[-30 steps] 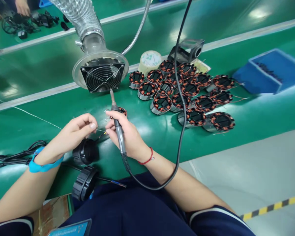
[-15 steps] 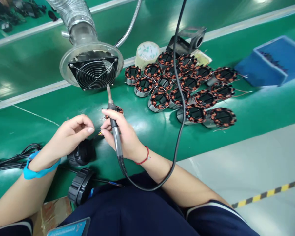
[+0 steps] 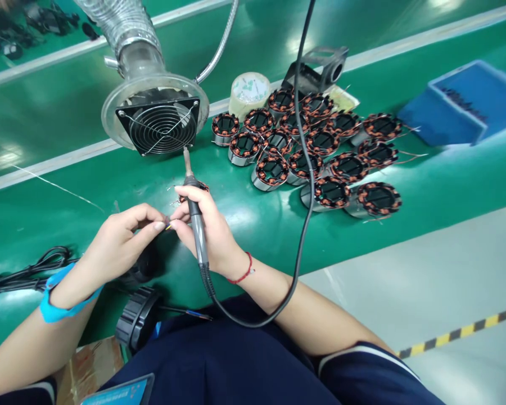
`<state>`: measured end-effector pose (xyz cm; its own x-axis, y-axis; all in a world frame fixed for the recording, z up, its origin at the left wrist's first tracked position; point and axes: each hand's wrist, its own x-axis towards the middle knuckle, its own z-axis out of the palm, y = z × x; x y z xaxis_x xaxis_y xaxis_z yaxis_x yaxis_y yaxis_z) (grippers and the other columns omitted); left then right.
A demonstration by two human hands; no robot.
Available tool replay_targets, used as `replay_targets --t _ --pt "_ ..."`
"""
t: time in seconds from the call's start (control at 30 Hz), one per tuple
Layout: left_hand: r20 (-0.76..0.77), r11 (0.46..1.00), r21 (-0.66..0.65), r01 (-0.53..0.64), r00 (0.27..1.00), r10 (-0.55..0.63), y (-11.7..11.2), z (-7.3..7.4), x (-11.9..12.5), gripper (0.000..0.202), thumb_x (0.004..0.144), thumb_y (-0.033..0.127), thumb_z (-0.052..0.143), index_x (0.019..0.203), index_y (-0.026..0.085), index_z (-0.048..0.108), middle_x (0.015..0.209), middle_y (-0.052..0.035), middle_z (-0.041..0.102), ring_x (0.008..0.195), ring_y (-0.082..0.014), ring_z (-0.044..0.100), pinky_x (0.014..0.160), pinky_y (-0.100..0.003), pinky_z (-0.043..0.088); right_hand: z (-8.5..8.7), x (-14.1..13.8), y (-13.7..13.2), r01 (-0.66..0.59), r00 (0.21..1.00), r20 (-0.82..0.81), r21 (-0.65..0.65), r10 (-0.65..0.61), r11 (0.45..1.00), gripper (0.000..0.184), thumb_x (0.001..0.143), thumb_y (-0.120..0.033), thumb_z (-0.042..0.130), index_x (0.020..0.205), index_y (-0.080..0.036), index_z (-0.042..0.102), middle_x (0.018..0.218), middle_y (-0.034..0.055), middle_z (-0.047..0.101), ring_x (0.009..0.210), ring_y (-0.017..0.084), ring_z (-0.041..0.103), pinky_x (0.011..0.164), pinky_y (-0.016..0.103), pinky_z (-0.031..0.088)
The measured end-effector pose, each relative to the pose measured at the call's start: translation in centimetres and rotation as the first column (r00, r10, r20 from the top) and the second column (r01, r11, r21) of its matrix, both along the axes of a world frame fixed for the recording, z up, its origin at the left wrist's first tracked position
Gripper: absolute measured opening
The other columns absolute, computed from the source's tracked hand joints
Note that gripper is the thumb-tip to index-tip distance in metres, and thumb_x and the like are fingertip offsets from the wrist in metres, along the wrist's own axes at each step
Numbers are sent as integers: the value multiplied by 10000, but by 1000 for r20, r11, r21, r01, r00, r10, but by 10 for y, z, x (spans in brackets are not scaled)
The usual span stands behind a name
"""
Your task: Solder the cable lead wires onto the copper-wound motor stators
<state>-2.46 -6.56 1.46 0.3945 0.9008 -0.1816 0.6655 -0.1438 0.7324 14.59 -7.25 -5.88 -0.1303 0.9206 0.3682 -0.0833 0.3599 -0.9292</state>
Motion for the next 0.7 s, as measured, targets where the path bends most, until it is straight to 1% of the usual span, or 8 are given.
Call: replay_targets --t 0.1,0.17,0.23,0.3,0.4,0.47,0.53,0.7 --pt "86 984 -173 -40 995 56 7 -3 -3 166 948 288 481 836 184 546 738 29 651 679 -110 604 654 -232 442 1 4 1 -9 1000 13 -26 9 1000 458 881 -216 653 1280 -259 432 884 -25 640 766 102 669 753 246 599" --pt "133 969 -240 -56 987 90 15 -5 -4 145 928 282 487 831 181 523 706 33 625 599 -95 565 588 -221 425 5 11 3 19 998 56 -41 -17 999 457 886 -220 647 1292 -262 442 936 -11 659 823 112 683 780 255 597" --pt "159 962 -263 -71 980 116 23 -7 -4 131 898 267 509 805 175 516 677 34 599 541 -81 502 529 -210 384 11 21 6 55 992 114 -58 -48 997 415 926 -241 591 1315 -271 450 970 -4 679 846 119 696 779 263 596" --pt "165 960 -265 -91 977 138 32 -9 -2 128 872 254 527 776 170 519 648 33 584 522 -74 458 509 -206 356 19 32 9 73 978 198 -52 -61 996 380 966 -285 533 1340 -281 463 966 -3 696 785 122 702 745 276 598" --pt "147 956 -266 -127 974 170 41 -12 -2 119 850 244 540 761 164 535 643 26 602 506 -67 420 497 -204 326 26 43 13 125 946 291 82 -144 989 345 964 -344 549 1305 -290 547 1021 15 710 733 138 687 731 322 593" --pt "155 947 -289 -143 969 194 45 -14 -3 120 844 251 552 766 161 543 650 20 621 498 -62 412 487 -199 312 23 44 13 186 932 272 208 -239 960 288 947 -345 579 1226 -285 616 1066 31 713 788 164 679 761 358 583" --pt "171 937 -315 -148 963 210 46 -15 -3 128 837 259 572 764 154 556 648 16 630 495 -57 414 478 -192 304 15 41 13 237 924 234 274 -303 932 232 932 -308 597 1155 -272 650 1042 39 720 832 183 671 772 376 574" --pt "167 927 -320 -193 952 256 48 -16 -1 116 829 222 590 746 141 582 627 13 627 485 -49 430 477 -180 331 -6 37 11 288 928 163 258 -336 922 218 893 -263 632 1110 -250 642 960 34 721 690 155 682 651 328 580"
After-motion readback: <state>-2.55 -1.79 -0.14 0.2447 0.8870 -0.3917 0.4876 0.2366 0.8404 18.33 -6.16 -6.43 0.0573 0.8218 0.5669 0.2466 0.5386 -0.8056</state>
